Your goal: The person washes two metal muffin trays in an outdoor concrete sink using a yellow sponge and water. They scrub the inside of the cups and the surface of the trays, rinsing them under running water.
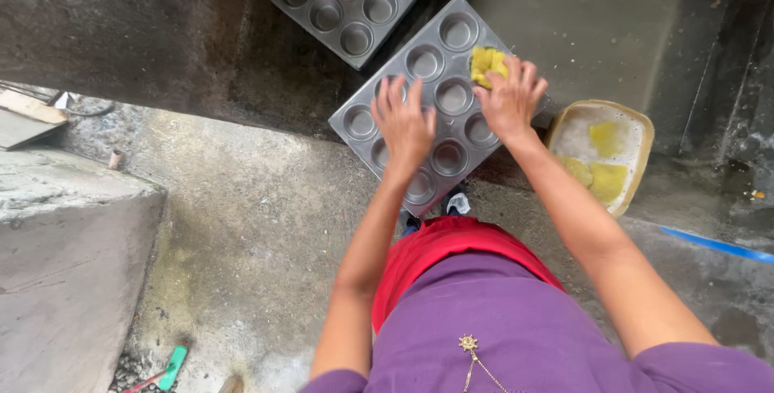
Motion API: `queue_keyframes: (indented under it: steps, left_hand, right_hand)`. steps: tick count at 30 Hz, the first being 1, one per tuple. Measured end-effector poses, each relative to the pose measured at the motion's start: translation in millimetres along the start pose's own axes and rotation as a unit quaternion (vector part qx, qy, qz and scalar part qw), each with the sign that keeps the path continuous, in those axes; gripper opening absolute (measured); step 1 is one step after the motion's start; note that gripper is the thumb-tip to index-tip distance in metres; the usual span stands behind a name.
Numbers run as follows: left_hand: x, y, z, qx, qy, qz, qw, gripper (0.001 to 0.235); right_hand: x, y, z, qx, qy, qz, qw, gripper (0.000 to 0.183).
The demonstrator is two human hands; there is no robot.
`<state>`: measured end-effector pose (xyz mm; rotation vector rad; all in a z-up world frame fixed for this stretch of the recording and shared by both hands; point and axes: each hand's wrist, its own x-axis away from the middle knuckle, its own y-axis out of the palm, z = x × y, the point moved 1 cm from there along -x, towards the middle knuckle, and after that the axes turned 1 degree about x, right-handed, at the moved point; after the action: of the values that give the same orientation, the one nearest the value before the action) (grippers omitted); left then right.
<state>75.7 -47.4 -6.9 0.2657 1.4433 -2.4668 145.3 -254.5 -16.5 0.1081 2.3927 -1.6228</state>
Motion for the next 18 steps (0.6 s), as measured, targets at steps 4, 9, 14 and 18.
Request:
queue_keyframes:
  steps: [4,9,14,18]
  left_hand:
    - [40,0,-1,-0.077,-0.010,-0.048,0.996,0.073]
    - [39,13,-13,-0.098,-0.017,-0.070,0.993,0.074]
    - [50,21,-12,-0.104,-0.020,-0.054,0.993,0.074]
    - [44,19,-12,-0.102,-0.019,-0.048,0.993,0.075]
  right_hand:
    - [-4,12,6,0.019,-0.039,-0.014,0.999,0.039]
    - [-27,14,17,0.044,-0.036,-0.094,0.994,0.031]
    - [-11,26,19,-0.019,-0.061,-0.053,0.997,0.033]
    - [23,38,2,0.054,-0.109,-0.089,0.989,0.029]
